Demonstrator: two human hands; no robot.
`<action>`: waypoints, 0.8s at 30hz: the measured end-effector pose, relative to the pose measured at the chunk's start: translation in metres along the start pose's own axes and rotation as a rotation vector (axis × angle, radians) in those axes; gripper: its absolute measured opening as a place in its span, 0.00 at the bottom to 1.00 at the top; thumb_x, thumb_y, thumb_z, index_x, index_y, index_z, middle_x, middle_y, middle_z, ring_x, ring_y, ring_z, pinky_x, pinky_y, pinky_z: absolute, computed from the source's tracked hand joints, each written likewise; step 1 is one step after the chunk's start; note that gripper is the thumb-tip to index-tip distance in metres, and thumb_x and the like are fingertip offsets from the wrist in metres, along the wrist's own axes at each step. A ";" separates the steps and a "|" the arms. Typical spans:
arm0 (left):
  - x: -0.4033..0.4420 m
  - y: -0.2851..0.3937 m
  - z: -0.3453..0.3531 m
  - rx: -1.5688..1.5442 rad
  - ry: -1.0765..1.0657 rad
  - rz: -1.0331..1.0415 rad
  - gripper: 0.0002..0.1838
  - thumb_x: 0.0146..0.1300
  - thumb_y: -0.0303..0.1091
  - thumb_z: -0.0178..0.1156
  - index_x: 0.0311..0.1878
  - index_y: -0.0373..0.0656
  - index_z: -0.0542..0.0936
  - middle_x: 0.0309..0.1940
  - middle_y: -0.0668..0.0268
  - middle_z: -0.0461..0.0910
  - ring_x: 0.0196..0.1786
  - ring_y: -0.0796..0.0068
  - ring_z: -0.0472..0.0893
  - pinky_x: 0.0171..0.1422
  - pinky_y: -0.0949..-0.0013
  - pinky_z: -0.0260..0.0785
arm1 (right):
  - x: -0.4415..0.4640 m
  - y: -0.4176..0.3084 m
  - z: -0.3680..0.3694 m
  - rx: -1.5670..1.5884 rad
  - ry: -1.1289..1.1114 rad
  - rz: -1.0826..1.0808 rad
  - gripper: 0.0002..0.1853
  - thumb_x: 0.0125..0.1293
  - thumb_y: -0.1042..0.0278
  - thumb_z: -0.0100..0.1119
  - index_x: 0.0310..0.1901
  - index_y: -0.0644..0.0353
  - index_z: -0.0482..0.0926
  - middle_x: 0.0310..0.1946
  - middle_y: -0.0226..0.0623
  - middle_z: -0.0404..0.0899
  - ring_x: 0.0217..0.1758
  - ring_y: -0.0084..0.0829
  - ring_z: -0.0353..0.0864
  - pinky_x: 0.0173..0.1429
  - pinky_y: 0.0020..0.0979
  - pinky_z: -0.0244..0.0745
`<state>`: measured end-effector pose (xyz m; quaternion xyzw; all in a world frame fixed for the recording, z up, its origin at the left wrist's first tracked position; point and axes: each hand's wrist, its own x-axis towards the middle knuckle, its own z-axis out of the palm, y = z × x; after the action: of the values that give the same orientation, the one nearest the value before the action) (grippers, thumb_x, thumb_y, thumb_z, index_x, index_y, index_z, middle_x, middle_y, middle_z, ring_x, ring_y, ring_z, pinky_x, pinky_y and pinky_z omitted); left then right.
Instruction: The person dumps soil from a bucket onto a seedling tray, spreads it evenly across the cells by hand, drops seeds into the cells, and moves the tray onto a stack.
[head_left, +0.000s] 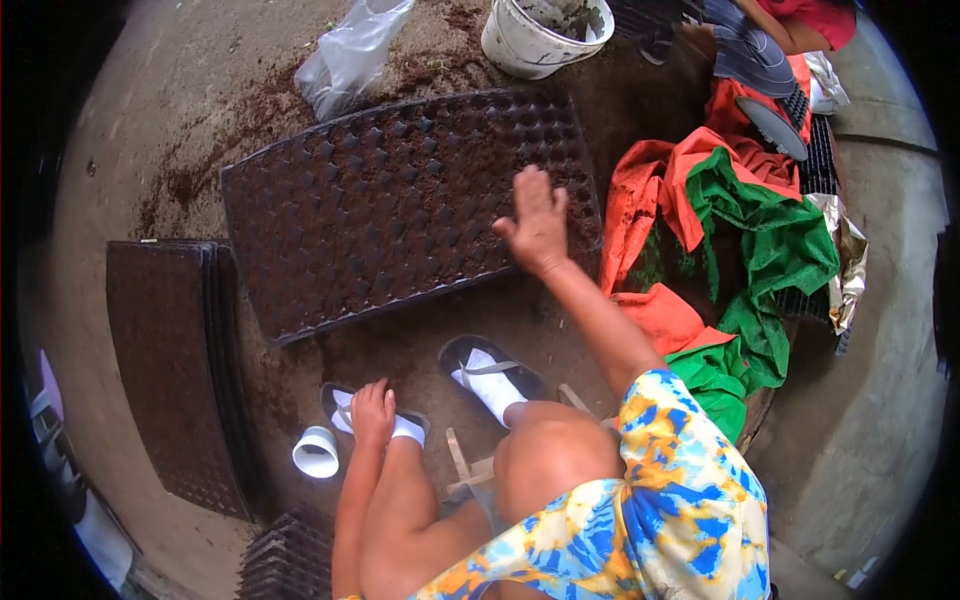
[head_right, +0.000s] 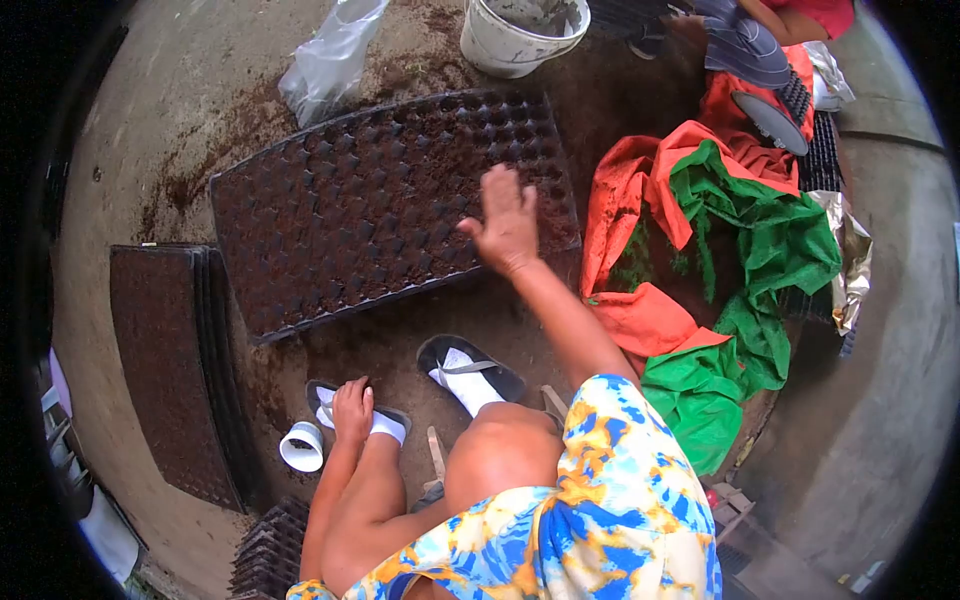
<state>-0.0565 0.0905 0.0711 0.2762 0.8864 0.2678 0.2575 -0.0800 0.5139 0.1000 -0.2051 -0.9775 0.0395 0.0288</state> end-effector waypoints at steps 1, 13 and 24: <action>0.000 0.001 -0.001 -0.002 0.004 0.000 0.15 0.64 0.37 0.53 0.49 0.39 0.77 0.41 0.55 0.77 0.47 0.53 0.75 0.56 0.55 0.64 | -0.007 -0.016 0.003 0.088 -0.037 -0.103 0.48 0.61 0.26 0.34 0.72 0.60 0.49 0.75 0.41 0.43 0.78 0.39 0.40 0.75 0.52 0.32; -0.001 0.001 -0.002 -0.011 -0.002 -0.008 0.15 0.63 0.36 0.52 0.49 0.39 0.77 0.41 0.55 0.77 0.46 0.53 0.75 0.55 0.55 0.65 | -0.063 0.055 -0.015 -0.019 0.085 0.394 0.53 0.60 0.24 0.39 0.73 0.64 0.43 0.75 0.48 0.39 0.79 0.42 0.33 0.76 0.53 0.28; 0.006 0.004 -0.006 -0.033 -0.046 0.014 0.14 0.62 0.36 0.53 0.48 0.38 0.77 0.39 0.55 0.77 0.45 0.52 0.75 0.53 0.54 0.66 | 0.067 0.084 0.007 0.044 0.138 0.302 0.53 0.60 0.24 0.39 0.71 0.67 0.47 0.73 0.50 0.45 0.77 0.43 0.41 0.75 0.50 0.36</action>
<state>-0.0630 0.0951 0.0756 0.2842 0.8738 0.2776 0.2805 -0.1084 0.6171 0.0882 -0.3512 -0.9302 0.0507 0.0939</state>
